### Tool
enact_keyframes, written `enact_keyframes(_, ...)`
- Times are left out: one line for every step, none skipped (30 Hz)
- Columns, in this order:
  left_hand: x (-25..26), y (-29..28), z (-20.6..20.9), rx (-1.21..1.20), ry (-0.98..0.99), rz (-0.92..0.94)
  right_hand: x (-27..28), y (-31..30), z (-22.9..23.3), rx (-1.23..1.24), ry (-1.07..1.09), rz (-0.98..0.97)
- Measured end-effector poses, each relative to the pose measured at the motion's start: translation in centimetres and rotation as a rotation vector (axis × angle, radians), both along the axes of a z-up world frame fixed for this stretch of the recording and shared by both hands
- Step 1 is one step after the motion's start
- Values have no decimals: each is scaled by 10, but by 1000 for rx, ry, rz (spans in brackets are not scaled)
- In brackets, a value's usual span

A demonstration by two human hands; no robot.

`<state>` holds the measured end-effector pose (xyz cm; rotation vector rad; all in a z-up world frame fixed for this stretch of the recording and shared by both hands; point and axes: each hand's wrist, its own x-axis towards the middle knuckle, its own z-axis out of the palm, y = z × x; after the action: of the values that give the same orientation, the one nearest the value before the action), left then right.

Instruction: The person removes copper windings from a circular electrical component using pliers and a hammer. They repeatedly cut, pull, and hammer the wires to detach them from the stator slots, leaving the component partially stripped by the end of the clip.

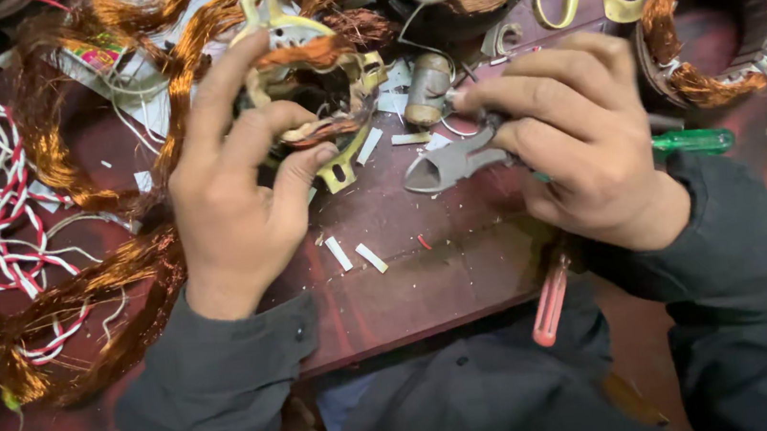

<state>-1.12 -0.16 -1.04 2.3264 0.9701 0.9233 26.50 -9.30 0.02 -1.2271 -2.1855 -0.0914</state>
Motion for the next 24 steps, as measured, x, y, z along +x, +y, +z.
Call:
enact_keyframes(1,0,0,9,19,-5,-1,0,3,54,-71,-39)
enact_keyframes(1,-2,-1,28,49,-4,-2,-2,5,104,-145,-80)
enact_keyframes(2,-3,-2,48,79,-2,-3,-4,7,153,-218,-120)
enact_keyframes(2,-4,-3,82,93,-8,-4,-4,7,155,-257,-147)
enact_keyframes(3,-4,-4,116,108,-13,-6,-5,6,157,-296,-174)
enact_keyframes(4,-4,-5,147,119,-19,-7,-5,4,162,-335,-202)
enact_keyframes(5,-5,-6,179,131,-25,-10,-5,2,150,-358,-234)
enact_keyframes(6,-5,-7,205,139,-33,-12,-6,0,138,-382,-268)
enact_keyframes(7,-6,-7,222,144,-38,-15,-6,-4,125,-407,-302)
enact_keyframes(8,-6,-7,241,149,-43,-17,-5,-7,108,-407,-313)
enact_keyframes(9,-7,-8,251,150,-46,-20,-4,-10,92,-408,-323)
enact_keyframes(10,-8,-8,259,152,-47,-22,-3,-13,74,-407,-332)
enact_keyframes(10,-8,-8,269,152,-46,-22,-4,-14,58,-414,-340)
enact_keyframes(10,-8,-8,275,153,-44,-23,-4,-16,38,-420,-346)
enact_keyframes(10,-8,-9,282,154,-42,-23,-5,-18,18,-426,-352)
enact_keyframes(10,-9,-10,285,153,-35,-24,-6,-19,26,-455,-374)
enact_keyframes(10,-10,-10,287,153,-28,-25,-8,-19,33,-484,-396)
enact_keyframes(11,-10,-10,294,152,-21,-26,-9,-19,44,-513,-420)
enact_keyframes(12,-10,-10,308,161,-22,-28,-9,-20,38,-499,-407)
enact_keyframes(13,-11,-10,318,168,-27,-30,-10,-20,26,-487,-396)
enact_keyframes(15,-13,-10,328,176,-32,-31,-12,-20,15,-475,-386)
enact_keyframes(16,-14,-10,335,180,-39,-32,-13,-20,5,-474,-385)
enact_keyframes(17,-15,-10,342,183,-47,-34,-14,-20,-5,-474,-385)
enact_keyframes(17,-16,-10,348,186,-52,-35,-15,-19,-16,-474,-382)
